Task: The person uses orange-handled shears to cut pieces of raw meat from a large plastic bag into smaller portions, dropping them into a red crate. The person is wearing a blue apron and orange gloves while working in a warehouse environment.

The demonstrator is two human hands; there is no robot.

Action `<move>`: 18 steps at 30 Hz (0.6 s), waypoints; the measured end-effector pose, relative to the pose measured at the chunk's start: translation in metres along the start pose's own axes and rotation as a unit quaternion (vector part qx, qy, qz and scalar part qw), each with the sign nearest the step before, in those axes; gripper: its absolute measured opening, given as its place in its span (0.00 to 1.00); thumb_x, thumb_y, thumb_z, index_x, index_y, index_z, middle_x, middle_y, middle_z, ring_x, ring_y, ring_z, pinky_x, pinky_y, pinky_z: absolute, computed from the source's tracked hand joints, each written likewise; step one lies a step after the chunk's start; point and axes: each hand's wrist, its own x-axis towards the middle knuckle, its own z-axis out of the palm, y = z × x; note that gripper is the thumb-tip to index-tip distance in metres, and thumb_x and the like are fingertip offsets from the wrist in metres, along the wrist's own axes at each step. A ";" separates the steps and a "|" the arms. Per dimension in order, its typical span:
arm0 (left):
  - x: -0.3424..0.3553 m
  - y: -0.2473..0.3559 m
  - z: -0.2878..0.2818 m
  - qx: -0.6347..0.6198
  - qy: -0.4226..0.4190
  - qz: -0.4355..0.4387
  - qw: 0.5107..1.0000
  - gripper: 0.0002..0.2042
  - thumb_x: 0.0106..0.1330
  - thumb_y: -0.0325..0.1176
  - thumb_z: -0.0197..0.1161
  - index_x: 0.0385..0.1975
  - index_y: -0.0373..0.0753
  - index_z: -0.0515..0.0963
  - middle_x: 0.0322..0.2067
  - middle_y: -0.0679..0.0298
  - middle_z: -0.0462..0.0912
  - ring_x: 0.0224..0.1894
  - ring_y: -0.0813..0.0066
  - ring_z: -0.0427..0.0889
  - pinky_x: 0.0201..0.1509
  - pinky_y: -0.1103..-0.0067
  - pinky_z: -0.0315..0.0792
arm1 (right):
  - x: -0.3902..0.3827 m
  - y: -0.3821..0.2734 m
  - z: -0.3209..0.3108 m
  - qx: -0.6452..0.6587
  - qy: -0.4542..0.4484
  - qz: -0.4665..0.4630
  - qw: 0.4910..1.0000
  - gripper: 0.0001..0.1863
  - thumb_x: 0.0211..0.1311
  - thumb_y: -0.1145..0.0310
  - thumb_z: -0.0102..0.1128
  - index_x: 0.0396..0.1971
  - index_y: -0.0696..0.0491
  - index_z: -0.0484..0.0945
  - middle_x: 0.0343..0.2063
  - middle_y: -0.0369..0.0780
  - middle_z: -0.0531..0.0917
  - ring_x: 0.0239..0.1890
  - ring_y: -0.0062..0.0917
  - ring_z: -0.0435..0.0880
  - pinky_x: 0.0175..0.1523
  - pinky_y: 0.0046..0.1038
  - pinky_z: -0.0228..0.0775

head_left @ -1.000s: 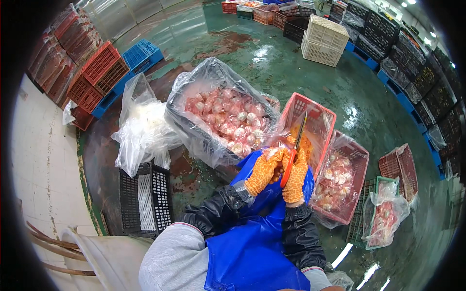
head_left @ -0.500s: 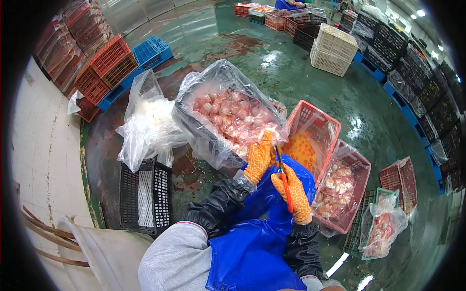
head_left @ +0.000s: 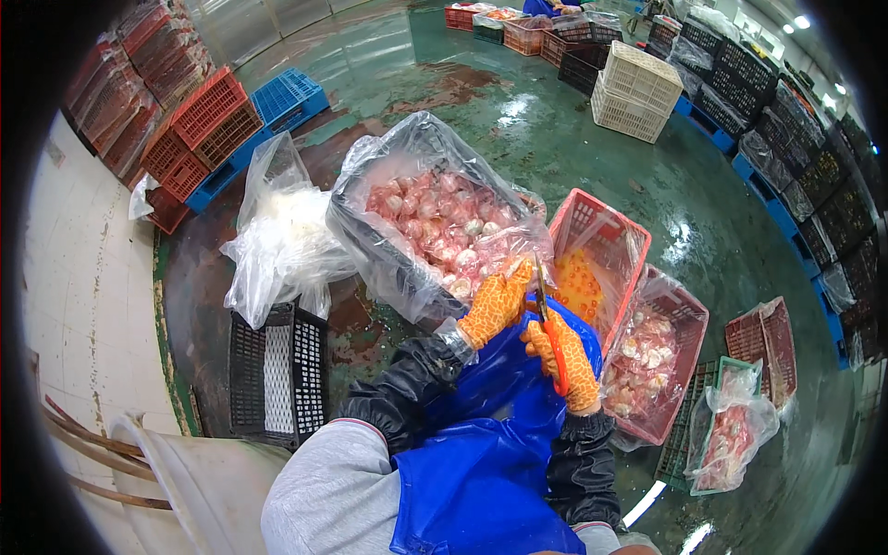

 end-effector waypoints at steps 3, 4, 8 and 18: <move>0.000 0.024 -0.014 -0.046 -0.090 -0.101 0.990 0.26 0.64 0.56 0.42 0.26 0.37 0.74 0.07 0.63 0.69 0.07 0.75 0.68 0.08 0.80 0.59 | -0.005 -0.016 -0.004 0.029 -0.001 0.058 0.998 0.24 0.62 0.55 0.49 0.52 0.55 0.66 0.23 0.33 0.76 0.19 0.11 0.70 0.19 0.12 0.57; 0.000 0.031 -0.015 -0.040 -0.120 -0.125 0.984 0.27 0.64 0.58 0.40 0.25 0.37 0.74 0.07 0.63 0.69 0.07 0.75 0.68 0.08 0.80 0.59 | -0.007 -0.021 -0.005 0.057 -0.004 0.086 0.995 0.24 0.63 0.55 0.49 0.52 0.55 0.67 0.22 0.33 0.75 0.17 0.11 0.69 0.18 0.12 0.57; 0.003 0.038 -0.017 -0.146 -0.156 -0.171 0.962 0.25 0.64 0.58 0.41 0.22 0.42 0.74 0.07 0.68 0.68 0.07 0.82 0.63 0.09 0.86 0.56 | -0.009 -0.015 -0.014 0.191 -0.051 0.103 0.975 0.26 0.64 0.50 0.43 0.49 0.59 0.67 0.19 0.33 0.74 0.13 0.12 0.66 0.16 0.13 0.59; 0.036 0.010 0.021 0.111 -0.006 -0.025 0.993 0.19 0.63 0.50 0.48 0.32 0.38 0.75 0.19 0.61 0.76 0.17 0.71 0.74 0.18 0.74 0.68 | 0.029 0.024 -0.025 0.350 -0.016 0.139 0.926 0.33 0.61 0.41 0.40 0.45 0.59 0.70 0.20 0.37 0.76 0.12 0.14 0.68 0.16 0.13 0.61</move>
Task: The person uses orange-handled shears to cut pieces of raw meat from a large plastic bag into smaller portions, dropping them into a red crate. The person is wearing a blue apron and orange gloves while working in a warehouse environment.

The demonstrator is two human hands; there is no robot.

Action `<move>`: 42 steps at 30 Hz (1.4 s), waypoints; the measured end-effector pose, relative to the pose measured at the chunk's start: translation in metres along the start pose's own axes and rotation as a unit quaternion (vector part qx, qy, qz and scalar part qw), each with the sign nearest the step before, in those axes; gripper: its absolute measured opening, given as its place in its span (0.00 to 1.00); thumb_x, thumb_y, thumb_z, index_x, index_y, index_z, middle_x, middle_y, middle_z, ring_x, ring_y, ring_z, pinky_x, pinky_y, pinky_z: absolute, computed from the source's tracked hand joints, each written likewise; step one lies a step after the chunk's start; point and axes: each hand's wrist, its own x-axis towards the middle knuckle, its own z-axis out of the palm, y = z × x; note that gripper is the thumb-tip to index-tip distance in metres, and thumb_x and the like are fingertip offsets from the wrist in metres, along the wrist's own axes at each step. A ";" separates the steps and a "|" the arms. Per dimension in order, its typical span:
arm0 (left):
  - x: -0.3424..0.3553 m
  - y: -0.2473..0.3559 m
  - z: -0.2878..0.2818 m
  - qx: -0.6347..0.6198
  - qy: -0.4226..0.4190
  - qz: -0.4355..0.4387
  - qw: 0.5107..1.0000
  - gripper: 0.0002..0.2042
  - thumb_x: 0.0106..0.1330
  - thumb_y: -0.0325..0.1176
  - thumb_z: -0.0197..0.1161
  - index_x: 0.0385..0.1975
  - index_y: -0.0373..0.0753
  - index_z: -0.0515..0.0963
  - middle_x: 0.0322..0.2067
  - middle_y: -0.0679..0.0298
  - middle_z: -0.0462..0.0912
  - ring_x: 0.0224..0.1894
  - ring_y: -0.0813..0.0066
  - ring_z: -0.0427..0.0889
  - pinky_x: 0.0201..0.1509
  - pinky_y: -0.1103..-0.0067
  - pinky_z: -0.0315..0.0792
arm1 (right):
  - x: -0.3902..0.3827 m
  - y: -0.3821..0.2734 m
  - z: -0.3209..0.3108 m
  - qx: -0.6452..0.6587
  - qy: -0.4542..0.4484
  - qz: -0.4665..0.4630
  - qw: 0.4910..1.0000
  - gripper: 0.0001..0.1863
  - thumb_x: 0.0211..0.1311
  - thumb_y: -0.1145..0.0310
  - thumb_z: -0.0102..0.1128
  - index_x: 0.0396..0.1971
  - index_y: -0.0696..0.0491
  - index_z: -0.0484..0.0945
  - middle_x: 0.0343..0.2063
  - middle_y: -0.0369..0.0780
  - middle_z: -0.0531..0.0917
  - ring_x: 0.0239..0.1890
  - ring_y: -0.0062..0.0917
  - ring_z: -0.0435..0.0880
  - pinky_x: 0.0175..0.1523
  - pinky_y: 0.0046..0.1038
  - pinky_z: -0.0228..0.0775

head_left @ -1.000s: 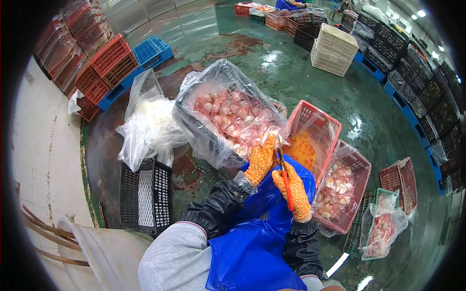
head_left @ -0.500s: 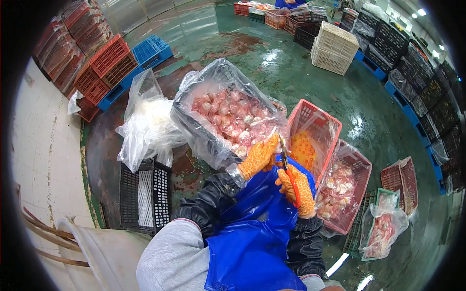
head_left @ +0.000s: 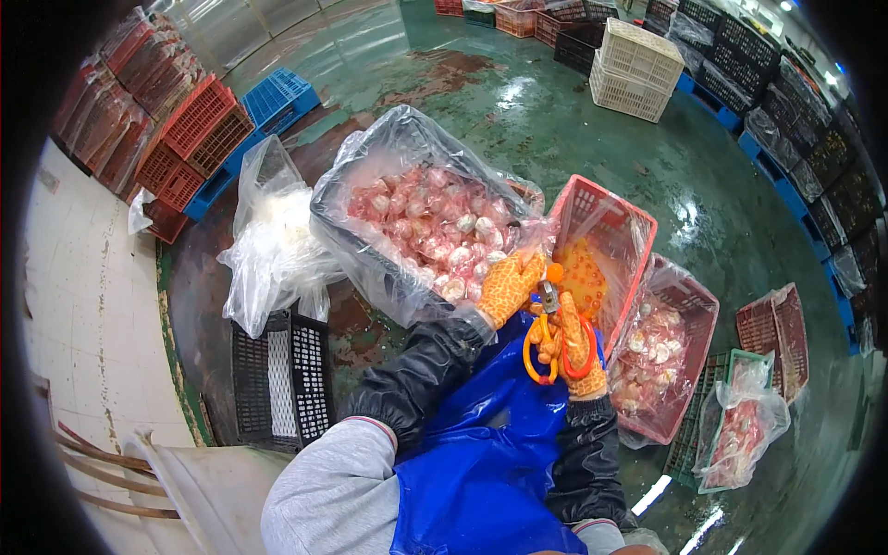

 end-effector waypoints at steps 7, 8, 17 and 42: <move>0.010 0.006 0.008 0.107 -0.053 -0.009 0.993 0.23 0.60 0.54 0.50 0.40 0.39 0.72 0.32 0.54 0.79 0.35 0.56 0.78 0.39 0.67 0.70 | 0.025 0.002 -0.025 -0.011 0.006 0.030 0.999 0.27 0.59 0.43 0.46 0.39 0.55 0.70 0.21 0.41 0.78 0.14 0.18 0.72 0.18 0.18 0.67; 0.016 -0.006 0.014 0.121 -0.036 -0.009 0.992 0.25 0.59 0.55 0.49 0.41 0.38 0.72 0.33 0.52 0.79 0.37 0.54 0.78 0.40 0.65 0.69 | 0.027 0.001 -0.026 -0.013 0.012 0.033 0.999 0.27 0.58 0.42 0.46 0.38 0.55 0.70 0.21 0.42 0.78 0.14 0.18 0.72 0.18 0.18 0.67; 0.026 -0.012 0.019 -0.114 -0.065 -0.100 0.986 0.24 0.60 0.55 0.51 0.37 0.36 0.70 0.21 0.58 0.77 0.22 0.70 0.78 0.23 0.77 0.71 | 0.041 0.004 -0.042 0.166 0.025 -0.040 0.985 0.27 0.63 0.47 0.41 0.39 0.60 0.70 0.21 0.42 0.75 0.13 0.20 0.70 0.13 0.16 0.61; 0.116 -0.069 -0.185 0.638 0.093 0.072 0.761 0.14 0.52 0.43 0.59 0.34 0.42 0.77 0.40 0.62 0.76 0.48 0.61 0.71 0.48 0.64 0.65 | 0.005 0.031 -0.053 0.223 0.120 -0.299 0.920 0.24 0.58 0.72 0.49 0.55 0.60 0.59 0.35 0.44 0.74 0.34 0.27 0.72 0.44 0.27 0.67</move>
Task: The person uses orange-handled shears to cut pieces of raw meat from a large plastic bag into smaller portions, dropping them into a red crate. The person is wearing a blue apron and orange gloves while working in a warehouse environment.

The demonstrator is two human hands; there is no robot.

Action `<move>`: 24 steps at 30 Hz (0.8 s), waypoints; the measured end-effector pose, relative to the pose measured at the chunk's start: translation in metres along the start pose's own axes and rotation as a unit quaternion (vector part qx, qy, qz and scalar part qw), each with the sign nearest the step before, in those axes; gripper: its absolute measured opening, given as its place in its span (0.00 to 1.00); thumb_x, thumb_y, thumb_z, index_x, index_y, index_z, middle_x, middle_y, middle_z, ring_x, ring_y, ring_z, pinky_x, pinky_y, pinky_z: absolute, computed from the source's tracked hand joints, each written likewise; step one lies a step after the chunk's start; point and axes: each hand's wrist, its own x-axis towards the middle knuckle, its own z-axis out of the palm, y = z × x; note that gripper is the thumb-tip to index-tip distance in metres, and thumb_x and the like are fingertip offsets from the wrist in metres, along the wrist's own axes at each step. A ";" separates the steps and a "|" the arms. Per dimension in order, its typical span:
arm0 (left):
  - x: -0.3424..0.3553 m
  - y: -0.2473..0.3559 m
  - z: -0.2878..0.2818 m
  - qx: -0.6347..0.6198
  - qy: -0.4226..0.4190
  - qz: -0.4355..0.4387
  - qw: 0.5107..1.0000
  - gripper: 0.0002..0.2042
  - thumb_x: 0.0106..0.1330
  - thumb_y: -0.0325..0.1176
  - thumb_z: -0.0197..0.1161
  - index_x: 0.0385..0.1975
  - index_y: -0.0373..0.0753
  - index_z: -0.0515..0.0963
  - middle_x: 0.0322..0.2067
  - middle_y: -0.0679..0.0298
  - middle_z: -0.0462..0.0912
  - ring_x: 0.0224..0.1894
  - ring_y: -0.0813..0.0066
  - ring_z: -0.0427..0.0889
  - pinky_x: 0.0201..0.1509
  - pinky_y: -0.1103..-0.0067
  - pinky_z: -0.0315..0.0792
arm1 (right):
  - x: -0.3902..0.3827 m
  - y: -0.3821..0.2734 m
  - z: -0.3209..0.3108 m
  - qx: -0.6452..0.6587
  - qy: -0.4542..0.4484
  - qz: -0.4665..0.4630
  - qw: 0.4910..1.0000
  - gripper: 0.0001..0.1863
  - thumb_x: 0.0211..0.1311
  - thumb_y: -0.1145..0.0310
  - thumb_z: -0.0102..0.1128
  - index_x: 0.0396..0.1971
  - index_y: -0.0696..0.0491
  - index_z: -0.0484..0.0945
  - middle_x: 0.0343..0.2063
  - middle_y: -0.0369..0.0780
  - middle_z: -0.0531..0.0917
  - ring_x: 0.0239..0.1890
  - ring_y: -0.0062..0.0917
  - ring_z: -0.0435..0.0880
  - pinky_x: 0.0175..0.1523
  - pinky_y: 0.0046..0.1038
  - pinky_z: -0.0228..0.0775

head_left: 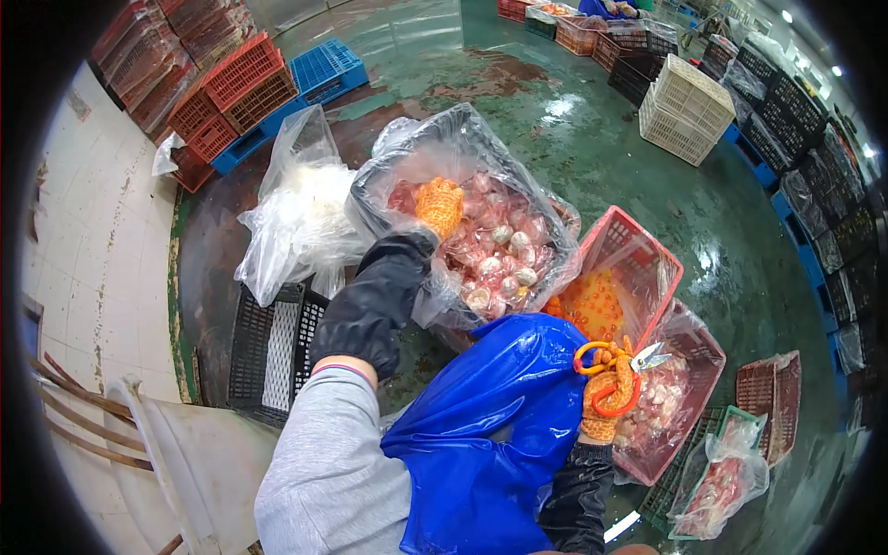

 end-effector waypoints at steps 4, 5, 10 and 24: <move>-0.027 0.010 0.005 -0.638 0.050 -0.080 0.765 0.05 0.57 0.35 0.58 0.26 0.42 0.75 0.28 0.66 0.77 0.28 0.70 0.76 0.28 0.75 0.70 | 0.004 0.004 0.001 -0.018 0.006 0.027 0.999 0.23 0.58 0.72 0.51 0.54 0.60 0.60 0.30 0.42 0.75 0.29 0.25 0.73 0.37 0.25 0.68; -0.042 0.017 -0.002 -0.875 -0.052 -0.056 0.479 0.03 0.59 0.30 0.58 0.30 0.41 0.76 0.28 0.66 0.78 0.34 0.74 0.78 0.32 0.80 0.73 | 0.007 0.004 -0.004 -0.035 -0.016 0.043 0.998 0.23 0.58 0.71 0.52 0.53 0.59 0.61 0.28 0.41 0.75 0.27 0.24 0.73 0.36 0.25 0.69; -0.082 0.071 -0.024 -0.921 -0.126 -0.091 0.356 0.04 0.58 0.31 0.59 0.26 0.45 0.71 0.27 0.66 0.78 0.25 0.74 0.77 0.25 0.77 0.74 | -0.021 -0.008 0.067 -0.371 0.001 0.020 0.928 0.21 0.57 0.80 0.50 0.52 0.55 0.66 0.25 0.37 0.75 0.23 0.17 0.71 0.27 0.15 0.64; -0.114 0.114 -0.058 -0.680 -0.112 0.337 0.641 0.08 0.58 0.33 0.55 0.35 0.39 0.74 0.31 0.64 0.76 0.32 0.72 0.74 0.34 0.78 0.69 | -0.042 -0.033 0.090 -0.399 -0.059 0.078 0.912 0.22 0.57 0.64 0.57 0.52 0.51 0.69 0.27 0.35 0.76 0.19 0.16 0.71 0.21 0.21 0.63</move>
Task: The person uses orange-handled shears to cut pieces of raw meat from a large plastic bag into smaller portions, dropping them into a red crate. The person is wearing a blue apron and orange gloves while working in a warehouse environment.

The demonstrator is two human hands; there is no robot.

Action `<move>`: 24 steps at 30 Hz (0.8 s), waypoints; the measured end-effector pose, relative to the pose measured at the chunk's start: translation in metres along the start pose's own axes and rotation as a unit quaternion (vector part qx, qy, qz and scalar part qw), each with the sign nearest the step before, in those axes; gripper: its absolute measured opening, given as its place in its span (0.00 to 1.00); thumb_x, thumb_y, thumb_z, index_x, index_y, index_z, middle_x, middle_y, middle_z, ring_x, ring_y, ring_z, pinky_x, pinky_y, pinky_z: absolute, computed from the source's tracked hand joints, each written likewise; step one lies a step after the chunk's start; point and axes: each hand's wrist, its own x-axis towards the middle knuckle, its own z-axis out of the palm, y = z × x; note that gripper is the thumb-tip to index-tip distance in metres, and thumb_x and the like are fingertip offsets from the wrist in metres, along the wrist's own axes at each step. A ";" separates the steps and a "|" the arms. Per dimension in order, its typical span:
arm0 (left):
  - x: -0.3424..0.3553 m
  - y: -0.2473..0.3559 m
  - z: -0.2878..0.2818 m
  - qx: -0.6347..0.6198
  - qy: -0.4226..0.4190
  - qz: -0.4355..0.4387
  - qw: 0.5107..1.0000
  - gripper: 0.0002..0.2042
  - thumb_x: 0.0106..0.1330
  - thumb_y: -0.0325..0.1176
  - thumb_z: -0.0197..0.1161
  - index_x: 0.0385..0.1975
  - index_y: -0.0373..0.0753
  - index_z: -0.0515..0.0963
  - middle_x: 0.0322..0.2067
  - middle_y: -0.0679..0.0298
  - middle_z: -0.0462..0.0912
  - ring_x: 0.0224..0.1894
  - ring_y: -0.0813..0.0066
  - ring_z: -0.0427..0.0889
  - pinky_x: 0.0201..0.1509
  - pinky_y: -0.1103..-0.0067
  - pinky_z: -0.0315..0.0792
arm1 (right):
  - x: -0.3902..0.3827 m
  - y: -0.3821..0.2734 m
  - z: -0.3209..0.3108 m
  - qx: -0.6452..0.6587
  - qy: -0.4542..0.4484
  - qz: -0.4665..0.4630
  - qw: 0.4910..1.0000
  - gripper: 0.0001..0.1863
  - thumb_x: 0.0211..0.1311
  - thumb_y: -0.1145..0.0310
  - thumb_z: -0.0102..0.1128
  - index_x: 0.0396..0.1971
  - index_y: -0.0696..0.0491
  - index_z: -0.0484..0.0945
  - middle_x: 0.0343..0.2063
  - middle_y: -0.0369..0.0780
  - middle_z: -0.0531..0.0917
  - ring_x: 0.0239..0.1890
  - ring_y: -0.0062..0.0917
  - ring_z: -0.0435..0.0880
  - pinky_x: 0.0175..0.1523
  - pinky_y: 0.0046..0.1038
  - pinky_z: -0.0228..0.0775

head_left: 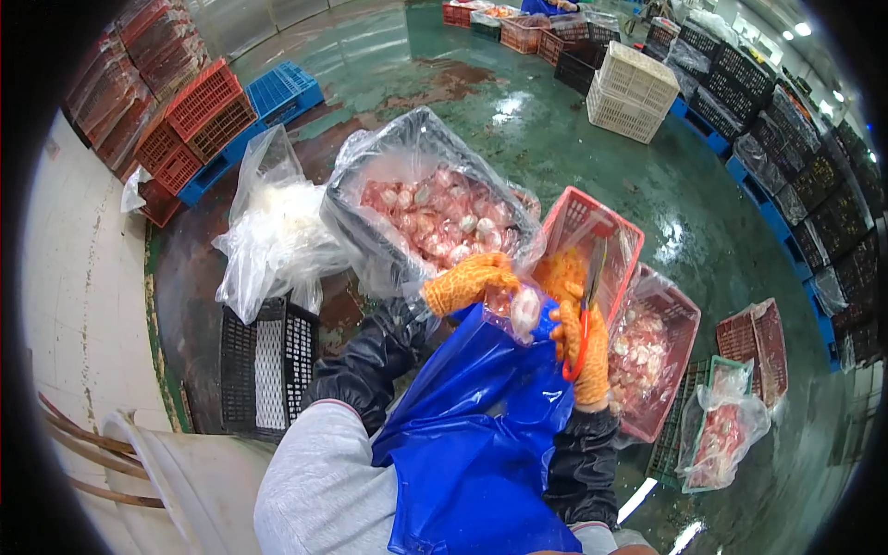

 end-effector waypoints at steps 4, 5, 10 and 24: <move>0.009 -0.003 0.022 0.225 -0.043 0.137 0.964 0.16 0.57 0.40 0.54 0.43 0.39 0.73 0.41 0.54 0.75 0.46 0.58 0.72 0.48 0.69 0.67 | 0.005 0.006 0.007 -0.070 -0.100 -0.071 0.990 0.11 0.59 0.64 0.54 0.38 0.54 0.73 0.23 0.37 0.76 0.18 0.17 0.74 0.19 0.18 0.62; 0.008 -0.009 0.027 0.294 -0.019 0.142 0.945 0.19 0.59 0.45 0.53 0.44 0.39 0.73 0.44 0.52 0.74 0.47 0.58 0.72 0.50 0.69 0.67 | 0.003 0.004 0.007 -0.044 -0.104 0.032 0.993 0.09 0.60 0.64 0.53 0.32 0.55 0.73 0.21 0.37 0.76 0.19 0.20 0.75 0.21 0.20 0.66; 0.016 0.044 0.054 -0.556 0.165 -0.236 0.780 0.25 0.65 0.53 0.44 0.48 0.35 0.69 0.41 0.53 0.77 0.36 0.71 0.78 0.39 0.78 0.74 | 0.017 0.035 0.002 0.224 0.048 -0.053 0.972 0.08 0.57 0.66 0.56 0.32 0.53 0.71 0.20 0.35 0.75 0.16 0.19 0.73 0.18 0.18 0.64; 0.011 0.046 0.081 -0.303 0.394 -0.255 0.829 0.14 0.63 0.49 0.52 0.32 0.43 0.70 0.11 0.68 0.69 0.07 0.82 0.63 0.06 0.84 0.55 | 0.006 0.033 0.023 0.064 0.066 -0.140 0.986 0.24 0.53 0.72 0.62 0.50 0.59 0.66 0.27 0.34 0.73 0.29 0.15 0.70 0.36 0.16 0.65</move>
